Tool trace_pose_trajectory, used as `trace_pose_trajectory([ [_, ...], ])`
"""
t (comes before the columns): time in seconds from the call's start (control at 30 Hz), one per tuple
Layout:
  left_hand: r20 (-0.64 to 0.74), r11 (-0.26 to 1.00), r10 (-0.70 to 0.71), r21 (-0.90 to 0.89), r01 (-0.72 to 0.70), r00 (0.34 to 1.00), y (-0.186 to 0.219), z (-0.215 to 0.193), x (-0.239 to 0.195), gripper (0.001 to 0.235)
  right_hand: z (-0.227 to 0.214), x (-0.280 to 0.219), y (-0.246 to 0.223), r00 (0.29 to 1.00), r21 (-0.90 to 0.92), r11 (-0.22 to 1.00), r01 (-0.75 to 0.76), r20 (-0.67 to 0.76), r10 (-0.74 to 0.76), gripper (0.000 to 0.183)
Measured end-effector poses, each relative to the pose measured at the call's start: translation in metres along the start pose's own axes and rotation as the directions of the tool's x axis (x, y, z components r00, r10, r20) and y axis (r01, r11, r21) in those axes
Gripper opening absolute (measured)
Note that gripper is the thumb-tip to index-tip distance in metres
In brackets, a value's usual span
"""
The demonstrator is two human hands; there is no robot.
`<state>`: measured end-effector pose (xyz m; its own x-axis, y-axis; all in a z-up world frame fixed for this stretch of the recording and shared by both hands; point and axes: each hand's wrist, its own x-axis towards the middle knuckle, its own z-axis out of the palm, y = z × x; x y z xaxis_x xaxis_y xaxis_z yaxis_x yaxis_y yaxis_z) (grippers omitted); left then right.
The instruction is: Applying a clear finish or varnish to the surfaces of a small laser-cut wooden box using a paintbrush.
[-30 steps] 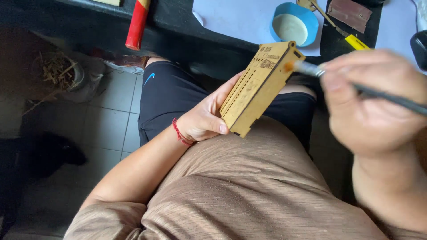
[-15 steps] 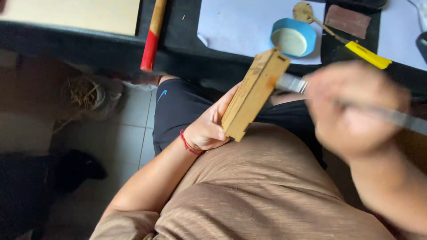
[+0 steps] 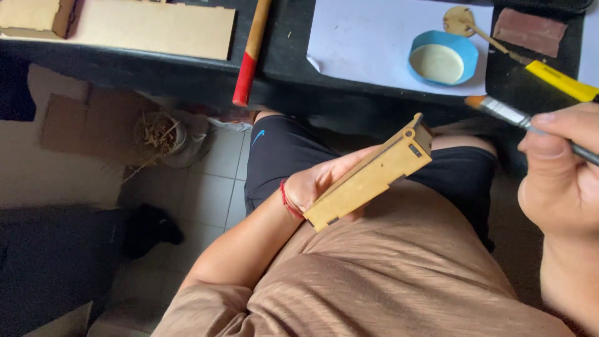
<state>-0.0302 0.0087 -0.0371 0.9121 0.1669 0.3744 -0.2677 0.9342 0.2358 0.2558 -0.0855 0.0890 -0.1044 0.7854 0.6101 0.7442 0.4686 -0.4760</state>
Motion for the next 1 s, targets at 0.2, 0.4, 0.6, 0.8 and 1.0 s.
trace_pose_trajectory([
  [0.2, 0.026, 0.999, -0.001, 0.033, 0.000, 1.000, -0.004, -0.002, -0.001, 0.132, 0.016, 0.005, -0.023, 0.996, 0.042, 0.995, -0.091, -0.015, 0.092, 0.023],
  [0.4, -0.053, 0.988, -0.127, -0.094, 0.121, 0.991, -0.002, 0.004, 0.000, 0.142, 0.034, 0.033, -0.029, 0.959, 0.396, 0.903, -0.168, 0.277, 0.057, 0.072],
  [0.6, -0.039, 0.924, -0.225, 0.308, 0.226, 0.974, 0.007, 0.004, 0.011, 0.129, 0.032, 0.042, -0.031, 0.968, 0.520, 0.854, 0.003, 0.213, -0.133, 0.041],
  [0.8, -0.242, 0.745, 0.198, 0.667, 0.014, 0.950, 0.020, 0.006, 0.016, 0.089, 0.002, 0.053, -0.045, 0.979, 0.282, 0.954, 0.105, 0.138, -0.149, 0.045],
  [1.0, -0.016, -0.177, 0.586, 0.973, 0.147, 0.810, 0.022, 0.050, 0.026, 0.080, -0.006, 0.060, -0.033, 0.912, -0.205, 0.916, 0.344, 0.307, -0.273, 0.036],
])
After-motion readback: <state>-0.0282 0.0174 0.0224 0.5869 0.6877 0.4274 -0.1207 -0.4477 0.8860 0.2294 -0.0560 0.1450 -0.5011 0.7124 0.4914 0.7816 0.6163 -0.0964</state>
